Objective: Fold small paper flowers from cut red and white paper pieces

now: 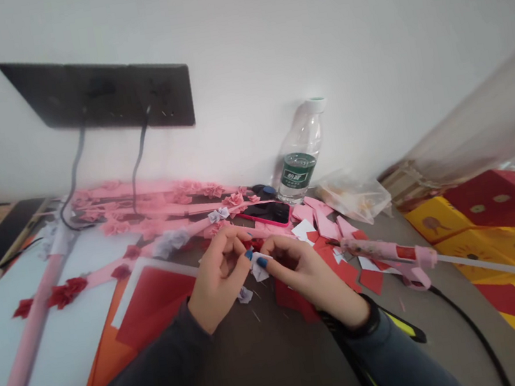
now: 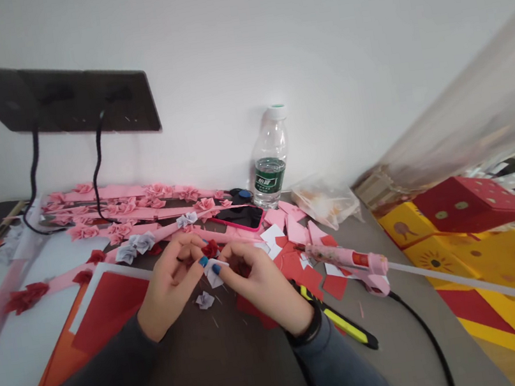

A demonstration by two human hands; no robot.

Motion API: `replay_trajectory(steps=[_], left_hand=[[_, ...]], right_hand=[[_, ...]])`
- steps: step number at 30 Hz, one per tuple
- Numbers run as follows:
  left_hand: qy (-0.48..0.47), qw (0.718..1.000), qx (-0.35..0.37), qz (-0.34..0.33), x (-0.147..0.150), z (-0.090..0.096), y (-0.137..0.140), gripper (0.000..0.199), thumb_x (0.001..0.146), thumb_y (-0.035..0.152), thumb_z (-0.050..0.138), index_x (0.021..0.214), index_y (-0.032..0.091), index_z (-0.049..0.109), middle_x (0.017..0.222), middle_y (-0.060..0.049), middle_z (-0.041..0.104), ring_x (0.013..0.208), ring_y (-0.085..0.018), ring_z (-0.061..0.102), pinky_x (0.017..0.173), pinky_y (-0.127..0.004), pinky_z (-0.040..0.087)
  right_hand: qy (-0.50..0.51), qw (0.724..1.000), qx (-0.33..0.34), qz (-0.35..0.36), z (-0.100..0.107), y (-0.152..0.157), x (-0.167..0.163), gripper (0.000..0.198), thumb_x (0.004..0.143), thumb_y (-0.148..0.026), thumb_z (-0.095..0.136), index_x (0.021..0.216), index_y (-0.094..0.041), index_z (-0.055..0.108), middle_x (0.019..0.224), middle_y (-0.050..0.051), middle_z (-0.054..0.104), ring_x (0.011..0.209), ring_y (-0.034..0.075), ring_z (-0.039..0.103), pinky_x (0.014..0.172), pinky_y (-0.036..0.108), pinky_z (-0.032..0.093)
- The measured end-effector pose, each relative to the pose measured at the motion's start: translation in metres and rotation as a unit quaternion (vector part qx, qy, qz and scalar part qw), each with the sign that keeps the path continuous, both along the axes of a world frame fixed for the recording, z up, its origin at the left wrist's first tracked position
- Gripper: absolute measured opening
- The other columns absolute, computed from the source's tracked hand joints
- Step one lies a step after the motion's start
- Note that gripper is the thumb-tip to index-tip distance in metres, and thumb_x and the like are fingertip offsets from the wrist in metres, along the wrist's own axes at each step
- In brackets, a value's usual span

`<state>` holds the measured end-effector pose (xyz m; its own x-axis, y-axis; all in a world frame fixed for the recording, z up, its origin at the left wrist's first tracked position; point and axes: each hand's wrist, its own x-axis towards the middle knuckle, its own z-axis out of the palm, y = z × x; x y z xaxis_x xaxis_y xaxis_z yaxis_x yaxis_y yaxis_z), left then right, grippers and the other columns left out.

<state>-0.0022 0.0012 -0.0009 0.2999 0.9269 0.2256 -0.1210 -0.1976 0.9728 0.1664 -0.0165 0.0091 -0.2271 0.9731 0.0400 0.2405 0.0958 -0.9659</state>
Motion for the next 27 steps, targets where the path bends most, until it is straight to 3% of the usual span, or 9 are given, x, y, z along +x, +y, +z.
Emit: replay_trajectory(steps=[7,16,23,27], left_hand=[[-0.009,1.0,0.001,-0.018,-0.0014,-0.0055,0.0012,0.025,0.093,0.015,0.052,0.116,0.022,0.051,0.075,0.005,0.051,0.068,-0.01,0.052,0.067,-0.019,0.047],[-0.03,0.997,-0.066,-0.007,-0.0009,0.0015,0.0058,0.021,0.081,0.018,0.069,0.098,0.018,0.058,0.081,0.0,0.064,0.078,-0.014,0.064,0.07,-0.023,0.053],[-0.014,0.997,-0.077,-0.004,-0.0015,0.0021,0.006,0.017,0.081,0.015,0.067,0.096,0.017,0.058,0.068,0.005,0.057,0.066,-0.01,0.058,0.065,-0.019,0.048],[-0.038,0.995,-0.09,0.024,-0.0012,0.002,0.0067,0.014,0.086,0.025,0.065,0.097,0.017,0.06,0.081,-0.001,0.065,0.076,-0.013,0.062,0.069,-0.022,0.05]], right_hand=[[0.02,1.0,-0.02,0.014,0.0035,0.0013,0.0024,0.034,0.09,-0.049,0.06,0.076,-0.019,0.055,0.069,-0.001,0.051,0.062,0.013,0.044,0.057,0.026,0.034],[0.038,0.999,-0.004,0.006,0.001,0.0012,0.0018,0.03,0.089,-0.047,0.062,0.078,-0.02,0.057,0.068,-0.001,0.053,0.061,0.014,0.047,0.056,0.026,0.036],[0.028,0.999,-0.021,0.004,0.0,0.0005,0.0003,0.025,0.088,-0.041,0.062,0.078,-0.018,0.057,0.069,-0.001,0.051,0.061,0.013,0.044,0.056,0.026,0.034],[0.077,0.996,-0.049,-0.005,0.0018,0.0018,0.001,0.028,0.086,-0.045,0.065,0.079,-0.018,0.058,0.069,-0.001,0.054,0.059,0.012,0.045,0.055,0.025,0.033]])
